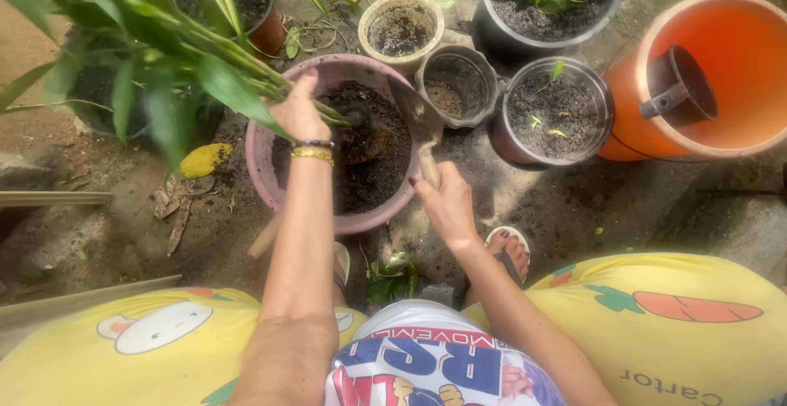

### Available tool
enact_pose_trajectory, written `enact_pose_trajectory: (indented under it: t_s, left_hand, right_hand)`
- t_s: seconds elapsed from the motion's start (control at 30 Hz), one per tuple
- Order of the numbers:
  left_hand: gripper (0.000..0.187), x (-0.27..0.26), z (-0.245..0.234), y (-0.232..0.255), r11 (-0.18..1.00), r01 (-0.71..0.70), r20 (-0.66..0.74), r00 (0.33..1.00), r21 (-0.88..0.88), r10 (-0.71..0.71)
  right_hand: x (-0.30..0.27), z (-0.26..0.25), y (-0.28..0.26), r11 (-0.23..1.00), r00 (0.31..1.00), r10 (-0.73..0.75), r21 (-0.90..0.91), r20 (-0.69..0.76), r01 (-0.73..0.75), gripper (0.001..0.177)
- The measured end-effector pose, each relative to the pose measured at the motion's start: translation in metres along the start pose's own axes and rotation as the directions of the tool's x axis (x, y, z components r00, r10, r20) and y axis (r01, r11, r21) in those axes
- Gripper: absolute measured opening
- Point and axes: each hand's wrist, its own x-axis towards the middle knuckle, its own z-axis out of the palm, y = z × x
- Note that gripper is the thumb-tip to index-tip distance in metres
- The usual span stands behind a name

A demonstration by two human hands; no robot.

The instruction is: The person repots a plant by transferring it from a smaller container into a larger pot, using a trowel to add soil and scissors to trim the roots.

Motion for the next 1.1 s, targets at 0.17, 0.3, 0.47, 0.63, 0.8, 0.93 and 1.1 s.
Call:
enact_pose_trajectory:
  t_s: [0.17,0.3,0.47,0.63,0.8,0.93,1.1]
  left_hand:
    - [0.05,0.013,-0.013,0.05,0.93,0.229,-0.224,0.928,-0.287,-0.297]
    - [0.046,0.015,-0.017,0.064,0.897,0.171,-0.258,0.921,-0.409,-0.294]
    - [0.047,0.017,-0.03,0.064,0.909,0.178,-0.308,0.902,-0.376,-0.304]
    - [0.049,0.009,-0.036,0.074,0.86,0.318,-0.261,0.86,-0.399,-0.439]
    - [0.048,-0.005,-0.039,0.084,0.839,0.379,-0.23,0.842,-0.39,-0.488]
    - [0.047,-0.009,-0.049,0.079,0.866,0.433,-0.171,0.861,-0.248,-0.479]
    - [0.042,0.007,-0.056,0.057,0.88,0.334,-0.169,0.898,-0.338,-0.406]
  right_hand:
    - [-0.01,0.004,-0.006,0.874,0.843,-0.48,-0.051,-0.243,0.483,0.019]
    - [-0.013,0.029,0.008,0.816,0.884,-0.46,-0.352,0.088,0.459,0.031]
    - [-0.017,0.049,0.023,0.813,0.841,-0.54,-0.251,0.012,0.525,0.028]
    - [-0.014,0.046,0.03,0.561,0.728,-0.682,-0.59,0.067,0.58,0.033]
    - [-0.025,0.034,0.015,0.899,0.899,-0.43,-0.13,-0.08,0.418,0.028]
    - [-0.022,0.027,0.011,0.946,0.959,-0.282,-0.168,-0.014,0.275,0.032]
    - [-0.009,0.028,0.024,0.967,0.975,-0.216,-0.151,-0.055,0.205,0.034]
